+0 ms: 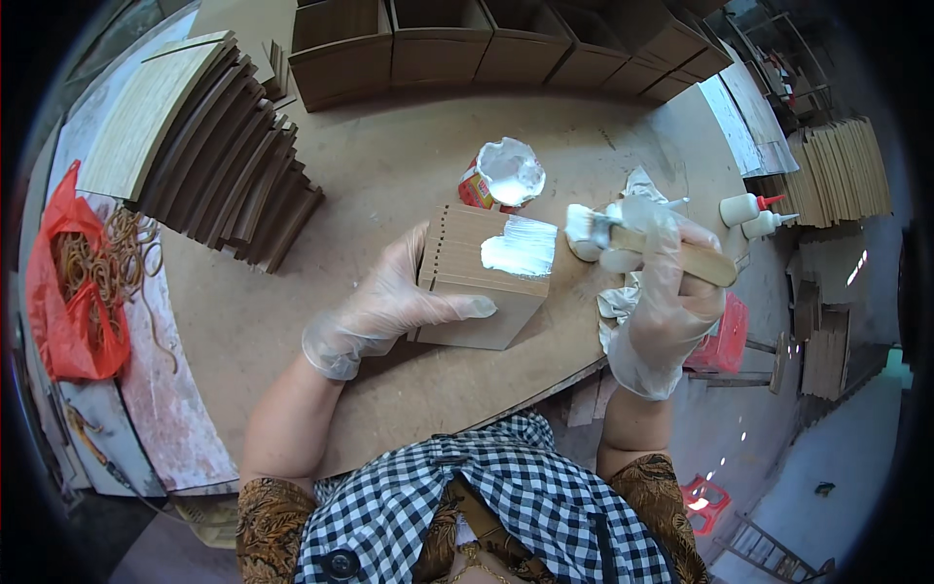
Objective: The person picks up small rectangular wooden blocks from a stack and applies white glue to one face using a brush. They then place the glued blocks into a yellow plastic basket. The process is repeated for multiple blocks.
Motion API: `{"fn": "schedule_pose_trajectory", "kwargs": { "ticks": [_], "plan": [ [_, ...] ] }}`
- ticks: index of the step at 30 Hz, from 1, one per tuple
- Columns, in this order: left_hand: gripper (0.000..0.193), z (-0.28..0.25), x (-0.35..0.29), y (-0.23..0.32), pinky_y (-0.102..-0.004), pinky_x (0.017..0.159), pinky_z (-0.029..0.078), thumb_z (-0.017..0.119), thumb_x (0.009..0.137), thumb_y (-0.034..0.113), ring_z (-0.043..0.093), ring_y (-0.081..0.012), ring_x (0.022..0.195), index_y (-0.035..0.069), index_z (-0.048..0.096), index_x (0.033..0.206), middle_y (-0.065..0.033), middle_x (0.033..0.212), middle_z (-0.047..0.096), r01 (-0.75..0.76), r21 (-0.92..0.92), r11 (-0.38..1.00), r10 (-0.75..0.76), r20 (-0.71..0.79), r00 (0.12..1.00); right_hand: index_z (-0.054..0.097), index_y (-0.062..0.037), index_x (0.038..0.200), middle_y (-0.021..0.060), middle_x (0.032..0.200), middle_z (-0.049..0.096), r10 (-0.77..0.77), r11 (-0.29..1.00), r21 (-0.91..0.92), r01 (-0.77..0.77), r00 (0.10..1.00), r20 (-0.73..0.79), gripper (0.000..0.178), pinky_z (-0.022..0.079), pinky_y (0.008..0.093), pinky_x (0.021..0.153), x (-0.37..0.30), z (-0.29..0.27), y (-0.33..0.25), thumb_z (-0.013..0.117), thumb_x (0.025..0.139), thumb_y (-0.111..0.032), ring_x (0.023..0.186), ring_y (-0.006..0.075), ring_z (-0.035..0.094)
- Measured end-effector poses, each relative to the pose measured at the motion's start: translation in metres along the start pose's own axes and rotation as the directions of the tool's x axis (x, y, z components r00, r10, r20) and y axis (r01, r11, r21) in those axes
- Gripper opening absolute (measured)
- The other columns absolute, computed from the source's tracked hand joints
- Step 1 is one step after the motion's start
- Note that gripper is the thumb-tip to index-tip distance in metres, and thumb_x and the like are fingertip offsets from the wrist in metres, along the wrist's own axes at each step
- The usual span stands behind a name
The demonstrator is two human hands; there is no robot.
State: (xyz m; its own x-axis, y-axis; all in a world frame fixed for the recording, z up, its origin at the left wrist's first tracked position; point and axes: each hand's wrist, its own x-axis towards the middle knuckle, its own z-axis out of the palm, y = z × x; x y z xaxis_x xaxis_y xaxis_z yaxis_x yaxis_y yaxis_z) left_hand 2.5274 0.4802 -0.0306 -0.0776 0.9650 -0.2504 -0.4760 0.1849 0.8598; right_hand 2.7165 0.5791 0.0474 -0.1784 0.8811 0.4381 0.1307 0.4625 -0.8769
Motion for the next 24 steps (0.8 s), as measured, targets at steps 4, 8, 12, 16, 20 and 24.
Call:
{"fn": "schedule_pose_trajectory", "kwargs": {
  "ticks": [4,8,12,16,20,24],
  "plan": [
    [0.081,0.000,0.001,0.002,-0.0332,0.103,0.043,0.092,0.062,0.012,0.057,-0.0170,0.115,0.002,0.050,0.131,-0.0075,0.124,0.061,0.018,0.015,1.000,-0.018,0.007,1.000,0.063,0.0036,0.098,0.0121,0.086,0.071,-0.292,0.953,-0.035,0.302,0.940,0.177,0.012,0.054,0.0262,0.062,-0.005,0.018,0.006,0.063,0.094,-0.007,0.074,0.0152,0.070],
    [0.082,-0.001,0.001,0.000,-0.0331,0.103,0.043,0.092,0.062,0.012,0.057,-0.0167,0.116,0.002,0.050,0.131,-0.0075,0.125,0.061,0.000,-0.006,1.000,0.000,0.027,1.000,0.065,0.0026,0.095,0.0142,0.079,0.070,-0.306,0.880,-0.264,0.394,0.897,0.319,0.010,0.055,0.0279,0.060,0.000,0.023,-0.001,0.064,0.093,-0.007,0.069,0.0211,0.071],
    [0.082,-0.001,0.001,-0.001,-0.0331,0.104,0.043,0.092,0.063,0.012,0.056,-0.0164,0.117,0.003,0.049,0.132,-0.0070,0.125,0.060,-0.003,-0.015,1.000,0.003,0.018,1.000,0.066,0.0031,0.094,0.0126,0.074,0.070,-0.085,0.926,-0.355,0.129,0.987,0.139,0.013,0.054,0.0276,0.056,0.002,0.000,0.021,0.062,0.095,-0.010,0.064,0.0185,0.070],
    [0.082,0.000,-0.001,0.002,-0.0332,0.104,0.043,0.091,0.063,0.012,0.056,-0.0162,0.118,0.003,0.049,0.133,-0.0064,0.126,0.060,-0.005,-0.017,1.000,0.005,0.028,1.000,0.065,0.0049,0.096,0.0114,0.081,0.071,-0.072,0.990,-0.120,0.071,0.997,-0.004,0.015,0.053,0.0252,0.057,-0.003,-0.005,0.010,0.061,0.096,-0.009,0.067,0.0149,0.069],
    [0.080,-0.003,0.000,-0.002,-0.0329,0.104,0.044,0.089,0.067,0.010,0.056,-0.0162,0.118,0.003,0.048,0.135,-0.0067,0.127,0.060,-0.011,-0.001,1.000,0.011,0.044,0.999,0.063,0.0048,0.098,0.0119,0.083,0.072,-0.180,0.971,-0.142,0.194,0.978,0.107,0.013,0.053,0.0242,0.060,-0.015,-0.006,0.001,0.060,0.095,-0.008,0.068,0.0141,0.069],
    [0.082,-0.002,0.000,-0.003,-0.0333,0.103,0.044,0.091,0.064,0.013,0.057,-0.0164,0.117,0.003,0.049,0.133,-0.0066,0.125,0.061,-0.017,-0.013,1.000,0.017,0.033,0.999,0.062,0.0040,0.099,0.0122,0.083,0.071,-0.148,0.963,-0.189,0.193,0.962,0.228,0.011,0.054,0.0243,0.062,-0.023,0.000,-0.010,0.061,0.095,-0.006,0.068,0.0131,0.069]
  ]
}}
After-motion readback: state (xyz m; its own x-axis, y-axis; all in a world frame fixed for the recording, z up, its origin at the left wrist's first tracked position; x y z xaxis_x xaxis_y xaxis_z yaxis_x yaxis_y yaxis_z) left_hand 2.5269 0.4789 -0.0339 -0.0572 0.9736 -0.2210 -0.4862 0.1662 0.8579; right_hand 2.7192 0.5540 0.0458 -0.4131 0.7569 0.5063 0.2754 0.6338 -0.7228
